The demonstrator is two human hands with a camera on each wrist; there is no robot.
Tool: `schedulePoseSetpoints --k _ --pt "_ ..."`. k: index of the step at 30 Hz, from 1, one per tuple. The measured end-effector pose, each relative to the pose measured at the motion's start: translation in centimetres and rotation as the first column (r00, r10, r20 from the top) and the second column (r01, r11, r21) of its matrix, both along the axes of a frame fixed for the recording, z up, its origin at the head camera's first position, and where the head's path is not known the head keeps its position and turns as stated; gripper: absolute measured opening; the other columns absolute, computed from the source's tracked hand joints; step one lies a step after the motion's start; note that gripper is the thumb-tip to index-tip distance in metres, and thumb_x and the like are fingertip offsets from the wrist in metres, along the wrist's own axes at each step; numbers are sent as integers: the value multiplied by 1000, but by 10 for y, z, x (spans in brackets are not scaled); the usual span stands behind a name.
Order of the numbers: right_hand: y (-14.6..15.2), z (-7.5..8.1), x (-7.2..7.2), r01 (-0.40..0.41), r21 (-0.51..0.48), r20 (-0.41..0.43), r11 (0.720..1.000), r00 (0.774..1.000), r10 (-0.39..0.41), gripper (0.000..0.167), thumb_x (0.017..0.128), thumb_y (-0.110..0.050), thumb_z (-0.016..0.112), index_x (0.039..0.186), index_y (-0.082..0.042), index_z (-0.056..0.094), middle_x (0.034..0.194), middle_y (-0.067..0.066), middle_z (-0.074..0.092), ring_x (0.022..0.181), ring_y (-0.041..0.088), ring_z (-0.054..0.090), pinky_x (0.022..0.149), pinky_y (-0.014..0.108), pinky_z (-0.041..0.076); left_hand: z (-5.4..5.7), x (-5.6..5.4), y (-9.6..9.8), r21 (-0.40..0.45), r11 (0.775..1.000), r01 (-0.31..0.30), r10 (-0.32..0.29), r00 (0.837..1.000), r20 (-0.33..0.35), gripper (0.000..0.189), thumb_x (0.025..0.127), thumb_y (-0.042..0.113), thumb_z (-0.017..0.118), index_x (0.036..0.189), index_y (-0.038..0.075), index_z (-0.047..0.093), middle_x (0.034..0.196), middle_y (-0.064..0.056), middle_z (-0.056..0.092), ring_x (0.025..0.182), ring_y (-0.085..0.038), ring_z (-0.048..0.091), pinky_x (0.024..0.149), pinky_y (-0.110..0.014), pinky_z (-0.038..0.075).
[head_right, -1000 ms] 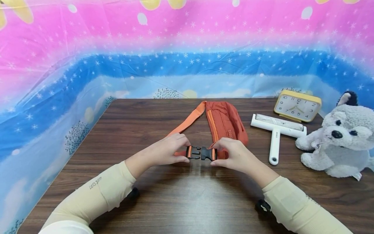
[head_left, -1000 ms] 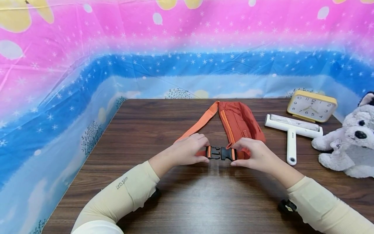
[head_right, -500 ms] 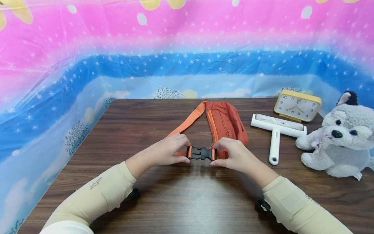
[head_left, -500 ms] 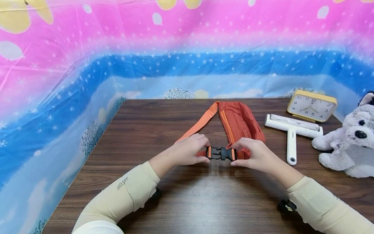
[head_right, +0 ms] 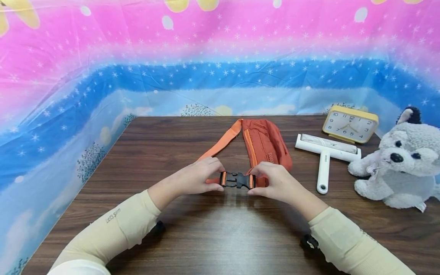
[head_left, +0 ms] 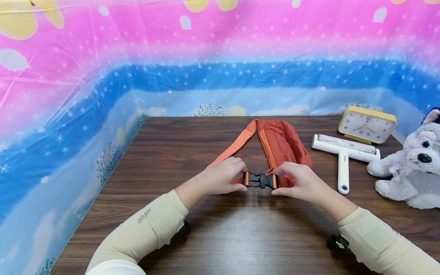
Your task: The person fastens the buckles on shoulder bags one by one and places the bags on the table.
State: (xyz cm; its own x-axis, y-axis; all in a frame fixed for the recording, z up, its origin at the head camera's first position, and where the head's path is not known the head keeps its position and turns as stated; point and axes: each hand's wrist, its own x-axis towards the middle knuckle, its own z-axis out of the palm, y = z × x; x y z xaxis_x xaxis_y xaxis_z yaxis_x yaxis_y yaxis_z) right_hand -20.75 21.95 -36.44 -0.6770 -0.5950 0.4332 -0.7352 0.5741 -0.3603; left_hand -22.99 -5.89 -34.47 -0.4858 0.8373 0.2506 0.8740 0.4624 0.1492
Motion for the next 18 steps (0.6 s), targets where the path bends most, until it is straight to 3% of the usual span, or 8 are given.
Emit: schedulePoseSetpoints --k 18 --pt "-2 1 1 8 6 5 1000 1000 -8 45 68 -33 85 101 -12 64 92 -6 62 84 12 60 71 38 51 1 2 1 -12 1000 -9 9 1000 -6 36 84 35 71 103 8 56 99 -5 56 88 -13 50 79 -29 43"
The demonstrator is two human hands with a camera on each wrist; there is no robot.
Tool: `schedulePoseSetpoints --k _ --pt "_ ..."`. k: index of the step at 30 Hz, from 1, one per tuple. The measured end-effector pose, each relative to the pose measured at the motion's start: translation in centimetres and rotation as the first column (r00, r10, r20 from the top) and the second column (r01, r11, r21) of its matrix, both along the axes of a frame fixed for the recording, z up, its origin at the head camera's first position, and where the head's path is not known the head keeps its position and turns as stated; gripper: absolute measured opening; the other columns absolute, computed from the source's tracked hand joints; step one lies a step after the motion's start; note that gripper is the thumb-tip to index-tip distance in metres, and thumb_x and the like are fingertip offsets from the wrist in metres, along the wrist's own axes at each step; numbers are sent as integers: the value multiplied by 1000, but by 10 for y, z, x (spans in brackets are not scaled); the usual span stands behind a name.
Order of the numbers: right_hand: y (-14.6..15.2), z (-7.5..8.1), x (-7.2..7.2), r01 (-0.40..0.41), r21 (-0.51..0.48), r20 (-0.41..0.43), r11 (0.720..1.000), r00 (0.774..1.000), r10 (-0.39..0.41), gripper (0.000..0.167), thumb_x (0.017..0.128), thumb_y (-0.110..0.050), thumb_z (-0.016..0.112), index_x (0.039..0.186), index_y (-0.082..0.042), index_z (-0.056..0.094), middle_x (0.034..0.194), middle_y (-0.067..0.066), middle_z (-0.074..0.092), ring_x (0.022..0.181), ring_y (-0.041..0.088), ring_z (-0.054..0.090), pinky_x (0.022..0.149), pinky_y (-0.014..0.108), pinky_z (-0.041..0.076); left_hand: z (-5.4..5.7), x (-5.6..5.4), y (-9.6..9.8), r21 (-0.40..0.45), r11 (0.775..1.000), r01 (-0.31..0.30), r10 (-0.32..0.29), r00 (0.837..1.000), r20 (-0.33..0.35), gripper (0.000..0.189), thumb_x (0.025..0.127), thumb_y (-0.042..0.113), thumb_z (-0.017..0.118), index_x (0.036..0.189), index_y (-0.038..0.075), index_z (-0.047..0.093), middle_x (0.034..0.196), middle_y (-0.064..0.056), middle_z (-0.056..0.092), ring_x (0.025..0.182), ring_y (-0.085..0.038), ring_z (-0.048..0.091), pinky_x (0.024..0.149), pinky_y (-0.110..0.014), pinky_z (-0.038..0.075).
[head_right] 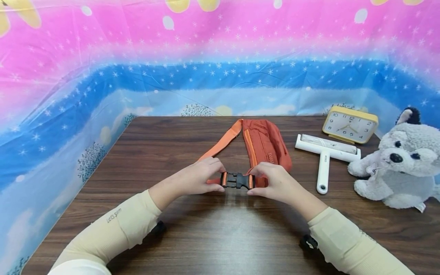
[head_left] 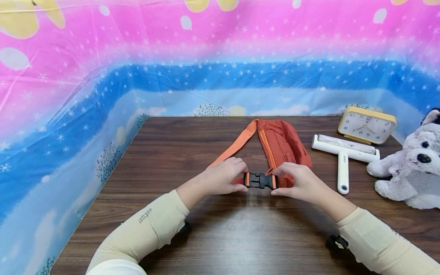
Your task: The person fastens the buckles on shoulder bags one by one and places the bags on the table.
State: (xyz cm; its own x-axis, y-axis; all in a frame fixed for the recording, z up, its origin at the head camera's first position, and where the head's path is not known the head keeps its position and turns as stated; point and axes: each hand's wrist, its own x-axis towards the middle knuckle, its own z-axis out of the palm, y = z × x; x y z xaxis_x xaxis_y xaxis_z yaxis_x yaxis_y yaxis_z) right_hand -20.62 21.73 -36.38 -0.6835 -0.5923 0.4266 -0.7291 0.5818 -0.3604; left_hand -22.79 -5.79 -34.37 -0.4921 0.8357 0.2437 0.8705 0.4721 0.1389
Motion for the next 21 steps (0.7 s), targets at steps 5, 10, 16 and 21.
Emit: schedulePoseSetpoints --k 5,10,16,21 --pt "0 0 0 1 -2 0 1000 1000 -1 45 67 -33 85 101 -12 63 92 -6 62 84 12 60 71 37 51 0 0 1 4 1000 2 -2 1000 -6 36 83 34 72 102 8 56 99 -5 56 88 -13 50 78 -28 43" --pt "0 0 -1 -11 -5 -6 1000 1000 11 45 67 -34 85 100 -12 63 92 -6 62 84 11 60 71 36 51 1 1 2 -1 1000 -1 1 1000 2 36 84 35 71 103 8 56 99 -5 56 88 -14 51 77 -28 43" --pt "1 0 0 -7 -4 -2 1000 1000 7 45 68 -35 84 100 -13 63 92 -7 61 83 10 59 70 36 51 1 1 3 -7 1000 0 1 1000 8 36 84 34 71 103 8 56 100 -5 56 89 -14 50 78 -29 43" --pt "1 0 1 0 -3 4 1000 1000 0 44 68 -36 84 100 -13 63 92 -7 61 83 10 59 70 36 51 1 1 4 -6 1000 5 -5 1000 9 36 84 33 72 102 8 56 100 -6 56 89 -14 50 79 -29 43"
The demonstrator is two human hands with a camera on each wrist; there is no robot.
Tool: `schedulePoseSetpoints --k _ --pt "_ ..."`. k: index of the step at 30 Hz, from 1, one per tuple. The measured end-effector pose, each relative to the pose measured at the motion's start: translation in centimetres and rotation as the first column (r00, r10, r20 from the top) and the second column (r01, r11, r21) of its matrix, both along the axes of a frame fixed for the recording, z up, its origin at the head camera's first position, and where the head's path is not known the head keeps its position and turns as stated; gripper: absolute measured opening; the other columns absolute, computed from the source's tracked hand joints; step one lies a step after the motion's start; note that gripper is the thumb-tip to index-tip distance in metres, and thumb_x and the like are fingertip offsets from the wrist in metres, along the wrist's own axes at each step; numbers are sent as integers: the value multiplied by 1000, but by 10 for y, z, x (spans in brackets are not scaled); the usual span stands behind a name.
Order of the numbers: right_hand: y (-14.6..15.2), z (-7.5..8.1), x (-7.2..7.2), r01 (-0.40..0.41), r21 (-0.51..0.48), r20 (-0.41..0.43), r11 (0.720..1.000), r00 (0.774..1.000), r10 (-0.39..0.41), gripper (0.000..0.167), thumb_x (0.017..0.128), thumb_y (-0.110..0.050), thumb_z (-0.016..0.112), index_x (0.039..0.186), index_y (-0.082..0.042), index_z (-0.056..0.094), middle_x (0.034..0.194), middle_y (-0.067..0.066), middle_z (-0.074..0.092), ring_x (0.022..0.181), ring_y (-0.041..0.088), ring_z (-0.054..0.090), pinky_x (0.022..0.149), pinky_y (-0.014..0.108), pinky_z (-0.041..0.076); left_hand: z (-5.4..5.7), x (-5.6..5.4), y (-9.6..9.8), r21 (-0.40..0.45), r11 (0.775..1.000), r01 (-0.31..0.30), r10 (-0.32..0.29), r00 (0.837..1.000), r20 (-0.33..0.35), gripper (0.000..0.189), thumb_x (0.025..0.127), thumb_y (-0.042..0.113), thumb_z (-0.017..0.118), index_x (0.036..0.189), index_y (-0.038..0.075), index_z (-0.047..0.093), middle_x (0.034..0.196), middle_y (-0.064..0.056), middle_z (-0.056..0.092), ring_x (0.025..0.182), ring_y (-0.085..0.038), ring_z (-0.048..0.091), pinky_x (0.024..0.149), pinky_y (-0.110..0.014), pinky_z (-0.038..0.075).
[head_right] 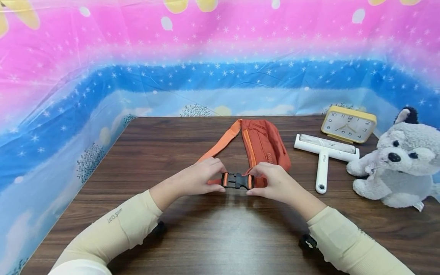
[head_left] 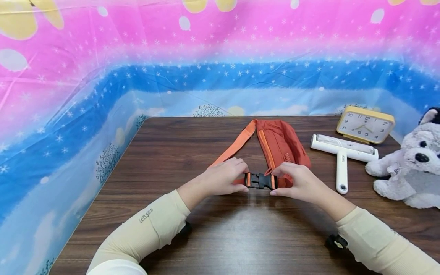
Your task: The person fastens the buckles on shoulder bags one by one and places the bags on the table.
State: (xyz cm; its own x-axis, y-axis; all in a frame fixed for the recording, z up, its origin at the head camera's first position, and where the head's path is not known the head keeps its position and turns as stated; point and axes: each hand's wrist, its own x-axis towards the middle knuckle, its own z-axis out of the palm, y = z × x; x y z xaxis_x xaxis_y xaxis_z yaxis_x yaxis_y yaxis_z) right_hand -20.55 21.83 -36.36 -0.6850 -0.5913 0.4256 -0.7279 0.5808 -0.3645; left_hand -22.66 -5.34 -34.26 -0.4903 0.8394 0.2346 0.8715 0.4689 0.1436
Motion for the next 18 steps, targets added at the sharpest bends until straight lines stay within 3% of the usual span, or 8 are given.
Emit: schedulePoseSetpoints --k 18 --pt "-2 1 -1 1 -4 11 1000 1000 -1 45 68 -35 84 101 -12 64 92 -7 61 83 9 58 69 36 51 2 2 1 8 1000 -6 6 1000 13 36 84 33 72 101 7 56 98 -6 55 88 -14 50 78 -29 43"
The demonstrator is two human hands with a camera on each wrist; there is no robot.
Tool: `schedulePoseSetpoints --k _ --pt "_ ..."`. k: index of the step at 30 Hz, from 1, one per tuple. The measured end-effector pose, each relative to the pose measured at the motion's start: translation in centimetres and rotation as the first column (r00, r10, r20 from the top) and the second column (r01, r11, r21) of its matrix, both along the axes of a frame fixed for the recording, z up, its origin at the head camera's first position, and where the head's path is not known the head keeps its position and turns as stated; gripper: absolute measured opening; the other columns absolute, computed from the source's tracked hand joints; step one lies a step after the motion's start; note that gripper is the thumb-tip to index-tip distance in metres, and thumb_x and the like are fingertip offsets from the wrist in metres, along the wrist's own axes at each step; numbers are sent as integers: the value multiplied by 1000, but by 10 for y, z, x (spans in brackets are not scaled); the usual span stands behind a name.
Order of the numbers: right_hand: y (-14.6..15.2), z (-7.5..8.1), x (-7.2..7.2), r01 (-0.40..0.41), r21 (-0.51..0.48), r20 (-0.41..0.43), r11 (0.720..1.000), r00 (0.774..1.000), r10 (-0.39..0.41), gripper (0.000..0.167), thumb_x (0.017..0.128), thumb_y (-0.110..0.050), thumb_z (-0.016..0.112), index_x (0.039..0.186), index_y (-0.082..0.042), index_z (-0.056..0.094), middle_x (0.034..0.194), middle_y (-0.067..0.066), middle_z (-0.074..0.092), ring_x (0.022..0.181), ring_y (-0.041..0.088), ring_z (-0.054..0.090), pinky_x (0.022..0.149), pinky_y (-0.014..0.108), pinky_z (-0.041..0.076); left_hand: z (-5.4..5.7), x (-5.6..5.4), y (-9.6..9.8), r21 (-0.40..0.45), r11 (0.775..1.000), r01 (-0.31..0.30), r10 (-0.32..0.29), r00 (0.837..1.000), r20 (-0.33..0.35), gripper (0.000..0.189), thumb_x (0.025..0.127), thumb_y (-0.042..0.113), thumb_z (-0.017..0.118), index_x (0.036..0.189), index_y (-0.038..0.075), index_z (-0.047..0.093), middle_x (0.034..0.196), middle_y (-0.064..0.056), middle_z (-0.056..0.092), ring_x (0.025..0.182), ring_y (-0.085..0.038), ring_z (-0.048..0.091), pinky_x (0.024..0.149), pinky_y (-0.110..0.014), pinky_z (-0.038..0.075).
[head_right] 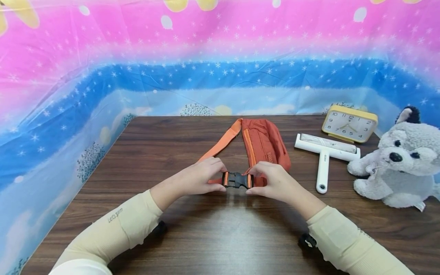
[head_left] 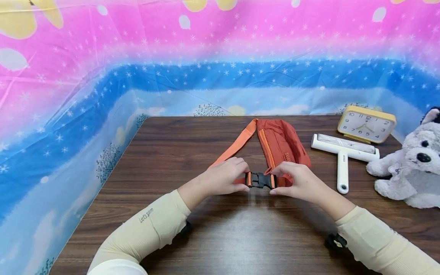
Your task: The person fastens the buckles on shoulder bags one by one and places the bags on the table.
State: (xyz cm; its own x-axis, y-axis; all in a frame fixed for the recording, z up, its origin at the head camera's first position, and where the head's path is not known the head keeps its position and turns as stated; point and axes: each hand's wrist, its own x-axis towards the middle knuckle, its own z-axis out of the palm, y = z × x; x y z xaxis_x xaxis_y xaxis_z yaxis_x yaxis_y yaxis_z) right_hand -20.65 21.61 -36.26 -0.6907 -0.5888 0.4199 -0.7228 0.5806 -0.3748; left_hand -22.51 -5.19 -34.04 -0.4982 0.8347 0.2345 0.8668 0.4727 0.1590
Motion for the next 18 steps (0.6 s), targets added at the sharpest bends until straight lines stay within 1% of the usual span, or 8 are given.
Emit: schedulePoseSetpoints --k 10,18 --pt "-1 0 0 -12 -13 -9 1000 1000 11 45 68 -34 84 101 -11 64 92 -7 61 83 10 58 70 36 51 1 1 1 -6 1000 0 0 1000 -21 36 84 34 71 101 6 56 98 -5 55 89 -14 50 78 -29 43" --pt "-1 -1 -1 -18 -16 -5 1000 1000 18 44 69 -32 84 102 -12 64 92 -6 61 84 10 58 71 36 51 1 1 1 -3 1000 -3 3 1000 -9 36 84 34 71 102 6 56 99 -6 55 89 -14 50 79 -29 43"
